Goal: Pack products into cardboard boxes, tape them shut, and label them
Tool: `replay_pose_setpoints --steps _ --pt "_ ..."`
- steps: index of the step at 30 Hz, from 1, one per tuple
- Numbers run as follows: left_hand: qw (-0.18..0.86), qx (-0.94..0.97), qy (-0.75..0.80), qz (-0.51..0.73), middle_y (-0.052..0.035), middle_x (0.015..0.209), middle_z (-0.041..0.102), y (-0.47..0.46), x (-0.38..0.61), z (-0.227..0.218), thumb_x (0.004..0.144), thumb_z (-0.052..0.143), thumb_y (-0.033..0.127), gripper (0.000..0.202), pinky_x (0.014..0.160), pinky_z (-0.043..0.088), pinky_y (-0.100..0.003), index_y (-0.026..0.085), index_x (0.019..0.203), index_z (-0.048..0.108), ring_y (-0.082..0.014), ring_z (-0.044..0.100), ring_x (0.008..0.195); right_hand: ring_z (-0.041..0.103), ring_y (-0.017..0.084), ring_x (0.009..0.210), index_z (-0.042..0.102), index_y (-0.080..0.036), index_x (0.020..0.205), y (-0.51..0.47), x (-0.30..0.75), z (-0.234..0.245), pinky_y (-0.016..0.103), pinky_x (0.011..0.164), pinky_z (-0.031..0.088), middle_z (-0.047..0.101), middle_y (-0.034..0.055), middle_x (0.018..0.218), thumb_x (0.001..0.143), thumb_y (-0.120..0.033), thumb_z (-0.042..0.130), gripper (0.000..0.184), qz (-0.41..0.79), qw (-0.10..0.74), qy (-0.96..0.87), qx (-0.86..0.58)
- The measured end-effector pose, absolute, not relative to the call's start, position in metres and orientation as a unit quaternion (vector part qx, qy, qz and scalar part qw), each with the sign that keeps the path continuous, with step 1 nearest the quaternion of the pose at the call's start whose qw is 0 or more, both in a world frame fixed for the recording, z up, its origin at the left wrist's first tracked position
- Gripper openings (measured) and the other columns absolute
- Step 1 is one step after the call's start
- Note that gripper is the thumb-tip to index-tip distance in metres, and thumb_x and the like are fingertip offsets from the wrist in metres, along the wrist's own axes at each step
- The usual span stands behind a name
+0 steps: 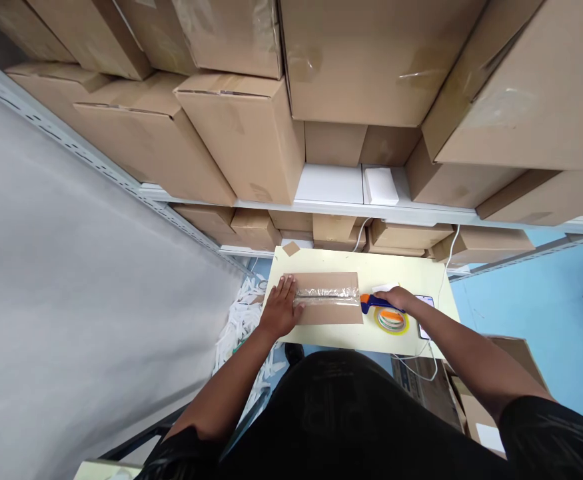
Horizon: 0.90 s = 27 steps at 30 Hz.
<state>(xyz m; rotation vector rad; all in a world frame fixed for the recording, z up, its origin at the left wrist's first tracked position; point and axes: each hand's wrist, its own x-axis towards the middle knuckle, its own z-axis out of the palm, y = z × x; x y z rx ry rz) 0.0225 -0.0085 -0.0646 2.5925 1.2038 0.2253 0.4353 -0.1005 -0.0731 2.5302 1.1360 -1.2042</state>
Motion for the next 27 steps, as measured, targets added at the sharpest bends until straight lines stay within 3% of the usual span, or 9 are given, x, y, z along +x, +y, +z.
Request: replay_pose_setpoints --steps 5,8,12,15,19,21,24,27 --pt "0.222 0.877 0.403 0.141 -0.0165 0.171 0.024 -0.006 0.018 -0.070 0.100 0.049 0.046 0.074 0.127 0.021 -0.055 0.014 0.163 0.028 -0.0327 0.014 0.160 0.069 0.026 0.075 0.071 -0.016 0.073 -0.165 0.416 -0.081 0.031 0.062 0.042 0.075 0.0173 0.084 0.097 -0.070 0.037 0.068 -0.349 0.026 0.361 0.864" --pt "0.314 0.812 0.434 0.233 -0.0156 0.172 0.020 -0.009 0.013 -0.081 0.101 0.046 0.050 0.072 0.129 0.020 -0.051 0.015 0.162 0.030 -0.0301 0.015 0.160 0.067 0.025 0.074 0.072 -0.018 0.088 -0.201 0.392 -0.096 0.030 0.064 0.040 0.074 0.0141 0.082 0.103 -0.059 0.030 0.061 -0.231 -0.046 0.378 0.896" --pt "0.512 0.597 0.517 0.339 -0.0158 0.164 0.040 -0.023 -0.003 -0.103 0.102 0.029 0.062 0.073 0.121 0.036 -0.048 0.019 0.160 0.032 -0.0296 0.042 0.149 0.067 0.029 0.084 0.068 -0.010 0.111 -0.217 0.367 -0.127 0.037 0.078 0.042 0.074 0.0183 0.095 0.103 -0.042 0.039 0.044 -0.083 -0.018 0.449 0.890" --pt "0.619 0.547 0.474 0.303 -0.0126 0.162 0.045 -0.038 -0.024 -0.113 0.094 0.041 0.063 0.078 0.120 0.039 -0.048 0.020 0.159 0.036 -0.0321 0.046 0.146 0.068 0.031 0.089 0.068 -0.009 0.112 -0.215 0.358 -0.144 0.042 0.086 0.042 0.073 0.0201 0.098 0.105 -0.041 0.038 0.045 -0.073 0.008 0.475 0.877" --pt "0.640 0.606 0.435 0.186 -0.0104 0.162 0.044 -0.052 -0.041 -0.119 0.080 0.068 0.052 0.093 0.122 0.034 -0.050 0.023 0.161 0.032 -0.0335 0.042 0.148 0.064 0.035 0.107 0.068 -0.016 0.120 -0.218 0.351 -0.147 0.050 0.099 0.040 0.072 0.0191 0.110 0.098 -0.039 0.049 0.037 -0.071 -0.005 0.509 0.858" --pt "0.627 0.613 0.457 0.147 -0.0133 0.155 0.052 -0.054 -0.038 -0.123 0.076 0.074 0.052 0.096 0.121 0.035 -0.053 0.021 0.158 0.036 -0.0338 0.048 0.144 0.056 0.039 0.123 0.061 -0.016 0.134 -0.223 0.343 -0.144 0.055 0.108 0.035 0.066 0.0206 0.127 0.090 -0.035 0.057 0.048 -0.062 -0.048 0.536 0.841" --pt "0.614 0.603 0.495 0.121 -0.0167 0.133 0.068 -0.054 -0.026 -0.130 0.075 0.074 0.063 0.081 0.116 0.040 -0.056 0.016 0.139 0.059 -0.0366 0.058 0.133 0.049 0.040 0.134 0.049 -0.013 0.148 -0.224 0.324 -0.141 0.054 0.113 0.035 0.056 0.0220 0.144 0.083 -0.033 0.062 0.069 -0.134 -0.131 0.600 0.778" --pt "0.600 0.607 0.506 0.125 -0.0153 0.118 0.073 -0.055 -0.016 -0.129 0.078 0.067 0.070 0.069 0.107 0.048 -0.054 0.017 0.121 0.068 -0.0365 0.065 0.121 0.057 0.034 0.127 0.049 -0.013 0.145 -0.215 0.304 -0.134 0.046 0.104 0.046 0.060 0.0208 0.139 0.089 -0.035 0.059 0.061 -0.225 -0.199 0.597 0.744"
